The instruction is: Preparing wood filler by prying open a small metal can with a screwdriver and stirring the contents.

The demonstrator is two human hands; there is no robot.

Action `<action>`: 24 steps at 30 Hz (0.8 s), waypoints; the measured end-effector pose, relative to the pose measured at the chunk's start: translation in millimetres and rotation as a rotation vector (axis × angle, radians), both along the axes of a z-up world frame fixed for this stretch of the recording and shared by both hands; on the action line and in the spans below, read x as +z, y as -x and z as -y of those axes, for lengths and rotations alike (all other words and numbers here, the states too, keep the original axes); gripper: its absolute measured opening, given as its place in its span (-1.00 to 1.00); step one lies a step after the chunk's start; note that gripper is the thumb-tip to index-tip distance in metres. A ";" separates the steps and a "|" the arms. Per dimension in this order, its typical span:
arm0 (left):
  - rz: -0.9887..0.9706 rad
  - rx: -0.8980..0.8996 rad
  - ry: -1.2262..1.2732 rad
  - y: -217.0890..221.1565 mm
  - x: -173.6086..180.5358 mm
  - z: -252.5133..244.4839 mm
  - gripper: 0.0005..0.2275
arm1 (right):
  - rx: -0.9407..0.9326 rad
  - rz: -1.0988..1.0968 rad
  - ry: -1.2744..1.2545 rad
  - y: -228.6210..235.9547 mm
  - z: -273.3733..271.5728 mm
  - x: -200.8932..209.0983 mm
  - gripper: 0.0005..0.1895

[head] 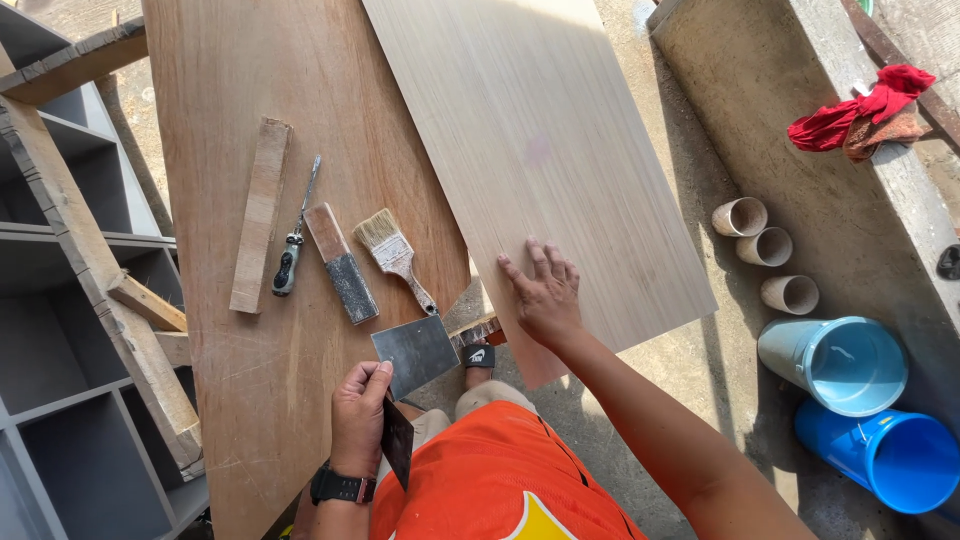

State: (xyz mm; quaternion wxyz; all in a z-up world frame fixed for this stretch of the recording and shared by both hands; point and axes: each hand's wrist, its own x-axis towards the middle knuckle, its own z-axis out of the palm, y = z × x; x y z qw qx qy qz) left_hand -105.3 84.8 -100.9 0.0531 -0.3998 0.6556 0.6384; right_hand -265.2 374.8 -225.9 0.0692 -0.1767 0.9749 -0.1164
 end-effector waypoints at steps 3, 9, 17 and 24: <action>-0.009 -0.040 -0.003 2.7 4.6 -2.7 -0.78 | -0.013 0.129 -0.047 31.2 -0.5 21.1 -0.01; -0.057 0.039 -0.059 0.2 9.4 -10.4 -0.84 | 0.041 0.117 -0.103 61.0 -0.3 27.3 -0.25; -0.042 0.061 -0.089 -15.2 2.4 -5.8 -0.84 | 0.164 0.111 -0.142 9.2 -25.4 37.4 -0.32; -0.046 0.057 -0.088 -19.0 -4.0 -1.9 -0.85 | 0.117 0.066 -0.109 -40.9 -44.2 38.4 -0.32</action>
